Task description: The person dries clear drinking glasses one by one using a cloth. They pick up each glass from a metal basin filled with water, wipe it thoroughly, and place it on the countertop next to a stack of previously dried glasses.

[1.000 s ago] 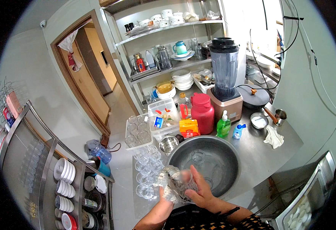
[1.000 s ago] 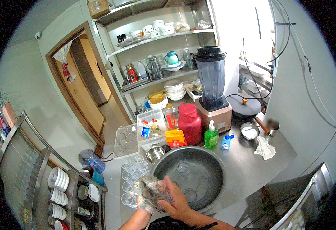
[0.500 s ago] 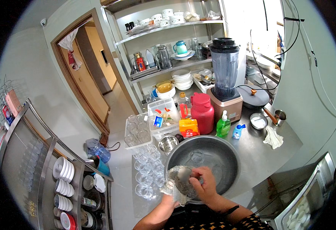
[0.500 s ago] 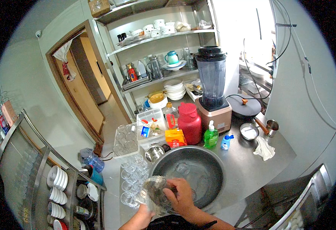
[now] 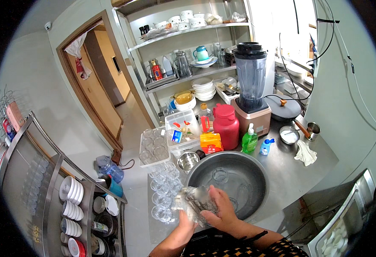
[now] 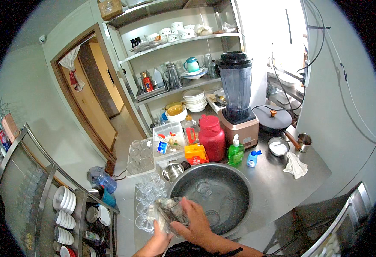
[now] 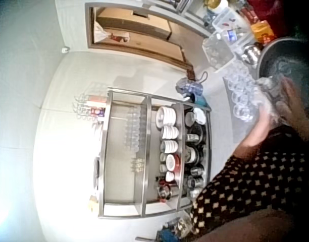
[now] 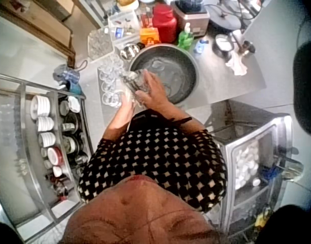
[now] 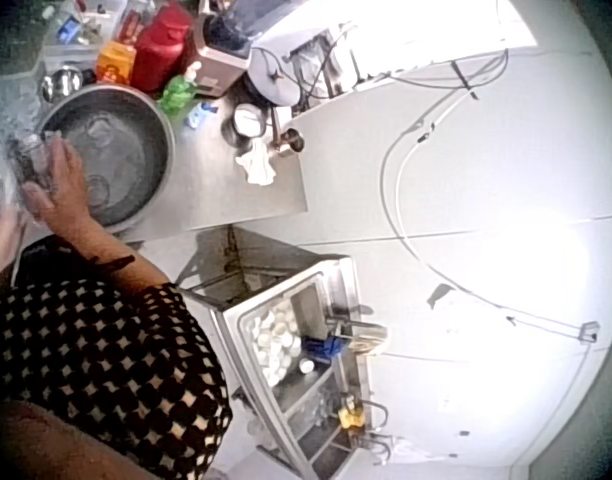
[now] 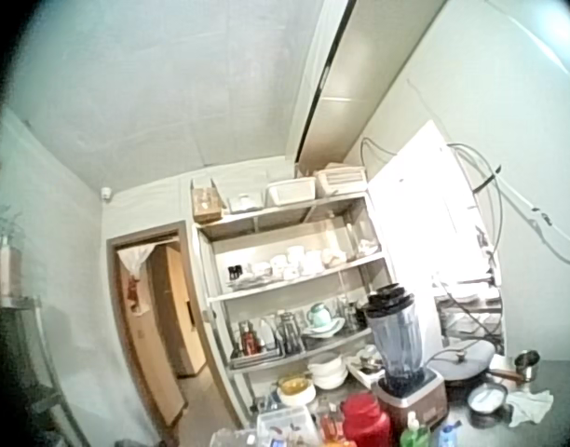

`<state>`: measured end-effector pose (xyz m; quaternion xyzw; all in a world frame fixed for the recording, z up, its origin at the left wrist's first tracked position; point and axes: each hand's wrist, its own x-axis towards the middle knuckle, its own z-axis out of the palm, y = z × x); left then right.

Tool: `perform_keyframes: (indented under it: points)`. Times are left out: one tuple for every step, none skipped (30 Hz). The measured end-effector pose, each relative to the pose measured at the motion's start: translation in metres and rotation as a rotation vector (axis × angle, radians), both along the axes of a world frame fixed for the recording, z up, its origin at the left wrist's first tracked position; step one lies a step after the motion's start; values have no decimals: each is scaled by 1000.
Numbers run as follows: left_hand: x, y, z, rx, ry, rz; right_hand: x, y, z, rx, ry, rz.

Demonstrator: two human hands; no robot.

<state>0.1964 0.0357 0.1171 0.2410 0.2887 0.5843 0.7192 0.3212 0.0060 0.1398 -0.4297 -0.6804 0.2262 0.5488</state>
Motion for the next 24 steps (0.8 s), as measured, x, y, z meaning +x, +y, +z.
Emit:
perform_keyframes:
  points:
    - [0,0,1,20,21,-3,1,0,0,-13,37,17]
    - [1,-1,4,39,41,-6,-1,0,-3,-43,175,67]
    - [1,-1,6,59,62,-9,-4,-1,-10,-74,313,117]
    - [0,0,6,46,52,-32,-5,1,-13,-85,379,156]
    - [-1,2,5,34,41,-56,-5,3,-17,-96,445,195]
    - [-1,4,5,22,31,-80,-3,6,-19,-88,440,222]
    - [0,4,8,-47,82,-104,-2,7,-19,-74,400,215]
    - [3,5,13,-116,134,-128,0,9,-20,-59,361,206]
    - [5,4,18,-185,185,-153,3,11,-17,-37,288,157]
    - [6,-1,26,-139,162,-142,6,12,-14,-14,216,106]
    - [7,-9,36,-92,140,-131,9,13,-10,18,137,58]
    - [5,-9,36,-69,60,-160,12,13,-6,51,59,10]
    - [4,-10,36,-49,-20,-193,14,12,-4,82,-20,-41]
    - [-2,-5,28,-52,-157,-265,14,10,-3,66,-43,-48]
    - [-5,-2,21,-54,-295,-336,14,9,-4,51,-65,-54]
    - [-4,0,17,-55,-167,-258,13,8,-4,35,-88,-57]
    - [0,0,14,-56,-39,-180,12,7,0,25,-109,-45]
    - [1,0,12,-56,89,-100,11,6,6,16,-130,-32]
    - [3,-2,16,-47,130,-111,11,5,9,9,-151,-24]
    - [4,-5,23,-38,171,-121,9,5,8,-16,-141,-40]
    - [5,-6,26,-29,212,-131,5,4,5,-41,-130,-55]
    - [5,-4,16,-34,162,-80,3,2,1,-65,-119,-67]
    - [3,-2,11,-43,122,-86,2,2,-3,-75,-71,-35]
    - [0,0,8,-51,82,-92,3,2,-7,-86,-23,-2]
